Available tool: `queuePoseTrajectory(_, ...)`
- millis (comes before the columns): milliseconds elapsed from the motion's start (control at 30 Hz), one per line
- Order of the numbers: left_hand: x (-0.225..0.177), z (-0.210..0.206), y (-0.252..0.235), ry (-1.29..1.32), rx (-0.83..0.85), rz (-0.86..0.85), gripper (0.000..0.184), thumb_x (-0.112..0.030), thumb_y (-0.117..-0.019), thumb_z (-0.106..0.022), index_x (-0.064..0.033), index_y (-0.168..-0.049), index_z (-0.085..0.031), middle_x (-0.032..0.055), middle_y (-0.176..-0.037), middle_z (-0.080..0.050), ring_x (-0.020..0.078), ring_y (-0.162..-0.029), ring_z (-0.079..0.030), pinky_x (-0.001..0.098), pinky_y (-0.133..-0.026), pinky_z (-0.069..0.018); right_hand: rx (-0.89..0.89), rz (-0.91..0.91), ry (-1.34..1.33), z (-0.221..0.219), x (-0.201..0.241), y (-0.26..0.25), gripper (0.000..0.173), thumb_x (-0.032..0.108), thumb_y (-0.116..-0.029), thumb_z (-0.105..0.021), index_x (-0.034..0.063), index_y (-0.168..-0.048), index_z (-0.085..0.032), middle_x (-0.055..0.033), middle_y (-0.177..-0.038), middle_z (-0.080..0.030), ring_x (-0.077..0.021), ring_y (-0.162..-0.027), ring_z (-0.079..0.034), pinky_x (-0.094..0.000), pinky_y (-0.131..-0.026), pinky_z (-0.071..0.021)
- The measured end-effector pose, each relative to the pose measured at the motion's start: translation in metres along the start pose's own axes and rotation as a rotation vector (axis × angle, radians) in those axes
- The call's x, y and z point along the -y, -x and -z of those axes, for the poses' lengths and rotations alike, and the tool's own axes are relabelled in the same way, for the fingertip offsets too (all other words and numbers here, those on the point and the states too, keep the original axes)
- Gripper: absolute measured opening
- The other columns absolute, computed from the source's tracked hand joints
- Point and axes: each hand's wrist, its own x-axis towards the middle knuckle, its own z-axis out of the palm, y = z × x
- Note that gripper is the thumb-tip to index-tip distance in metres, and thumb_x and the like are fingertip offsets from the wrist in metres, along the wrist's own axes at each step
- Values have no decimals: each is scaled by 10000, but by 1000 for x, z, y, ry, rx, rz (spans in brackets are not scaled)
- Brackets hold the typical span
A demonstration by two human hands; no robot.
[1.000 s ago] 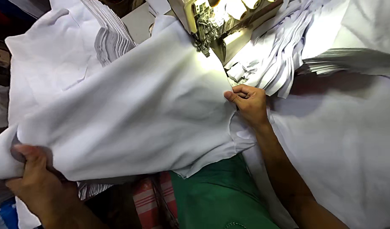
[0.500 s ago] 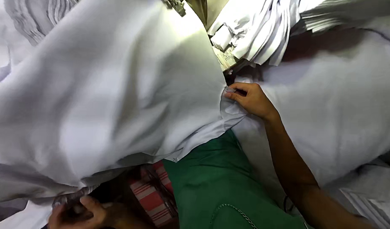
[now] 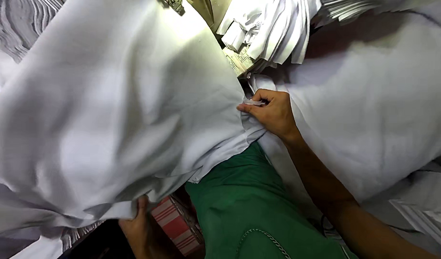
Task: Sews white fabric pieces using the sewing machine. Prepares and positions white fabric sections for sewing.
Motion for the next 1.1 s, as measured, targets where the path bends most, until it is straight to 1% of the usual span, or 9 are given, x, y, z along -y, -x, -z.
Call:
queuePoseTrajectory(67, -12, 22, 1, 196, 53, -8, 284, -59, -1001, -556, -53, -1272, -471, -129, -1080, -689, -15, -1033, -668, 230, -961, -555, 10, -7, 3, 0, 0, 0, 295, 275, -875, -819, 112, -744, -611, 8, -648, -555, -53, -502, -454, -202, -445, -331)
queuePoseTrajectory(167, -29, 54, 3, 283, 87, -89, 272, -226, -1002, -652, -153, -1251, -571, -109, -1133, -721, 39, -1095, -676, 272, -1007, -537, 49, 18, 46, -2, -5, -2, 237, 314, -949, -737, 96, -859, -744, 1, -724, -627, -49, -564, -496, -213, -508, -386)
queuePoseTrajectory(233, -37, 66, 3, 251, 89, -94, 233, -192, -988, -656, -163, -1208, -585, -108, -1101, -736, 38, -1071, -689, 264, -990, -548, 46, 11, 68, -7, -11, -7, 230, 326, -952, -733, 105, -904, -774, 2, -739, -672, -41, -577, -521, -228, -537, -414)
queuePoseTrajectory(533, -44, 84, -6, 117, 196, -36, 231, -200, -971, -688, -199, -1184, -598, -161, -1059, -744, -7, -1023, -693, 221, -954, -558, 51, -37, -31, -8, -3, -9, 220, 250, -868, -829, 98, -798, -686, 3, -668, -603, -46, -535, -487, -208, -487, -368)
queuePoseTrajectory(633, -46, 89, -11, 110, 236, -52, 221, -220, -961, -710, -218, -1168, -636, -158, -1064, -749, -4, -1021, -695, 221, -958, -556, 30, -46, -96, -9, -3, -9, 326, 162, -812, -863, 101, -797, -543, -20, -721, -572, -76, -580, -495, -218, -498, -366)
queuePoseTrajectory(700, -45, 91, -15, 105, 254, -49, 226, -225, -955, -718, -229, -1166, -637, -160, -1065, -749, -4, -1016, -696, 220, -957, -556, 16, -65, -119, -10, -5, -10, 356, 130, -779, -885, 102, -778, -530, -26, -716, -578, -85, -575, -508, -221, -490, -377)
queuePoseTrajectory(900, -35, 85, -18, 99, 281, -19, 348, -226, -946, -734, -188, -1253, -576, -143, -1117, -730, 21, -1055, -687, 250, -981, -555, 122, -154, 9, -7, -5, -13, 307, 350, -903, -796, 101, -1016, -659, -43, -709, -576, -131, -537, -483, -295, -490, -395)
queuePoseTrajectory(967, -35, 80, -17, 100, 278, -10, 363, -214, -949, -728, -162, -1266, -559, -137, -1126, -725, 29, -1063, -685, 257, -987, -552, 83, -99, 87, -9, -5, -14, 295, 383, -915, -772, 94, -885, -723, -20, -664, -576, -112, -530, -462, -303, -504, -370)
queuePoseTrajectory(1100, -37, 78, -16, 95, 261, -10, 379, -227, -949, -729, -146, -1271, -547, -135, -1123, -725, 29, -1062, -686, 259, -983, -556, 45, -34, 118, -10, -5, -16, 356, 387, -883, -796, 106, -707, -667, 7, -668, -606, -77, -559, -489, -296, -530, -375)
